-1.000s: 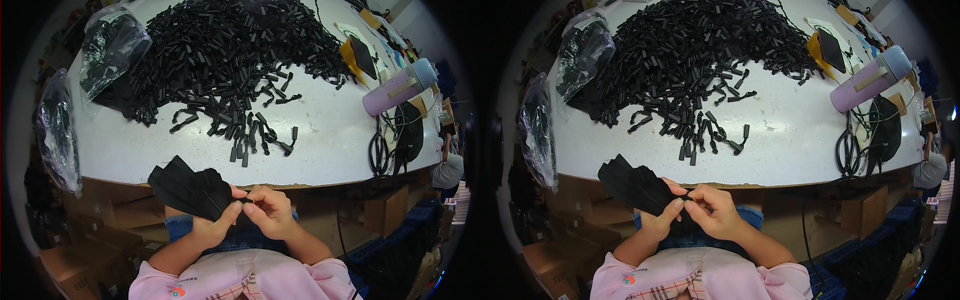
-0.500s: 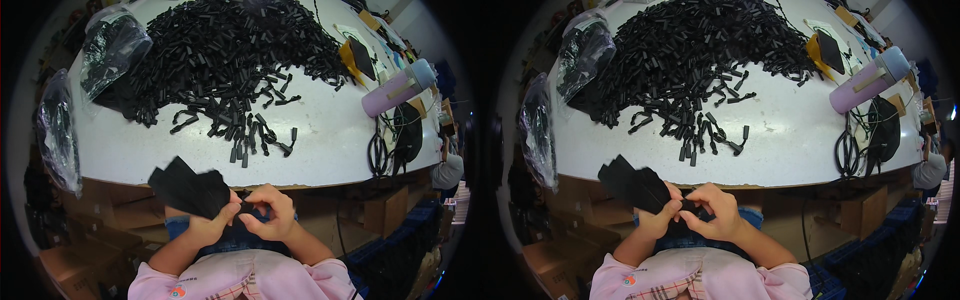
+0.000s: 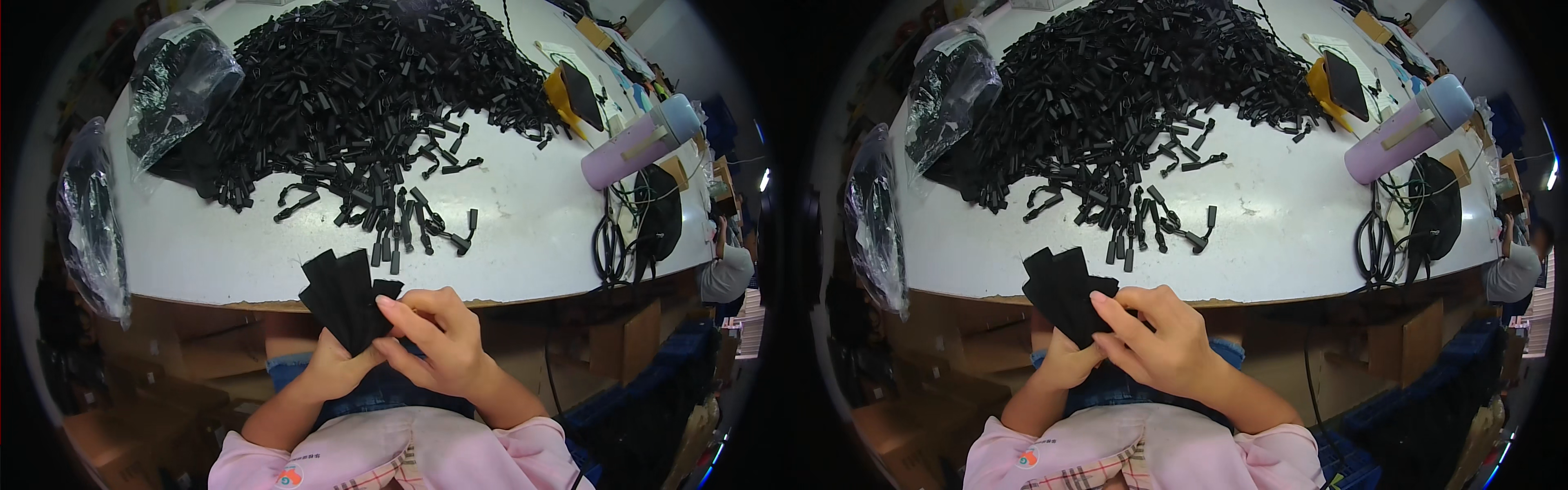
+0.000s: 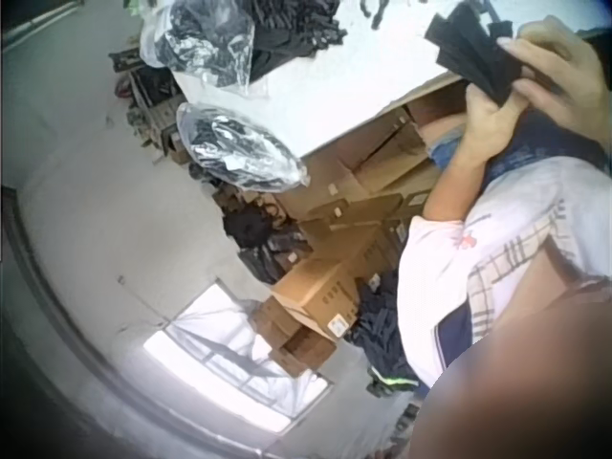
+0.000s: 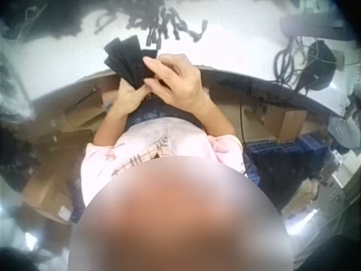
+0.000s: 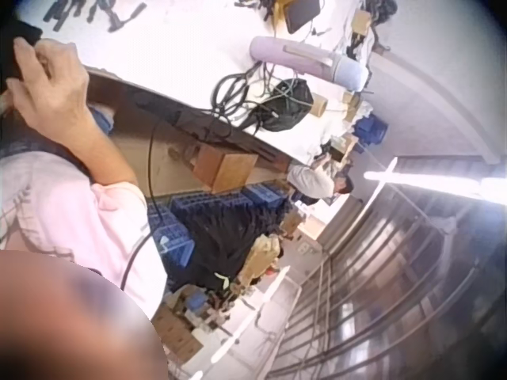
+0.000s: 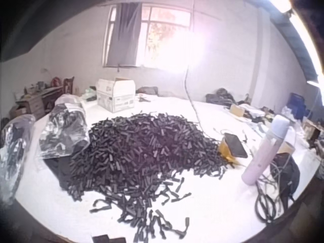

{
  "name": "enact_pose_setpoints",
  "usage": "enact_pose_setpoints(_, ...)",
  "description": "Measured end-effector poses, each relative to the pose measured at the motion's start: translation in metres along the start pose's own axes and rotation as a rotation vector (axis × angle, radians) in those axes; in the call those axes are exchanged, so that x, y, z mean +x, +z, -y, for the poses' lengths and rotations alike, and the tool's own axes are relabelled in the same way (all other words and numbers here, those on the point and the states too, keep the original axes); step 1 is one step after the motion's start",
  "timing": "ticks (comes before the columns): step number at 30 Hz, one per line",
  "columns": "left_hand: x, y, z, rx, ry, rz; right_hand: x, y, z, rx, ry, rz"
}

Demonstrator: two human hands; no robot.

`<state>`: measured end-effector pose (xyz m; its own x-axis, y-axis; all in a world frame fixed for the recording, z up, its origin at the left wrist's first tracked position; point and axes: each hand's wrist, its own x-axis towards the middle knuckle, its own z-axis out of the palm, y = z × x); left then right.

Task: The person is manually assembling small black plastic components onto a fabric strap at a workstation.

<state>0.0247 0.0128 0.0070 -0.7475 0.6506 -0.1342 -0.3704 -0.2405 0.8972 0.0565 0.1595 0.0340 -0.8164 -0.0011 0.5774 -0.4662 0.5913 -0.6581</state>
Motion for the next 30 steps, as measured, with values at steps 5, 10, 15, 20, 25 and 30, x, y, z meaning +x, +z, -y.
enact_pose_setpoints(5, 0.002, -0.003, -0.001, -0.062, -0.061, 0.047, -0.006, 0.003, -0.01, 0.037, -0.127, -0.033)
enact_pose_setpoints(10, -0.001, -0.007, 0.001, -0.164, 0.034, 0.005, -0.013, -0.001, 0.0, 0.595, 0.371, 0.013)
enact_pose_setpoints(15, 0.002, 0.007, 0.0, -0.015, 0.137, -0.039, -0.014, 0.002, 0.001, 0.73, 0.504, -0.009)
enact_pose_setpoints(20, 0.004, 0.001, 0.001, 0.751, 0.691, -0.095, -0.021, 0.005, -0.007, 1.128, 0.822, 0.055)
enact_pose_setpoints(25, -0.005, 0.002, 0.007, 0.379, 0.412, -0.104, -0.001, 0.007, -0.007, 0.823, 0.751, 0.14)
enact_pose_setpoints(30, 0.005, 0.006, -0.006, -0.378, -0.107, -0.149, 0.038, -0.002, -0.057, -0.637, 0.232, -0.072)
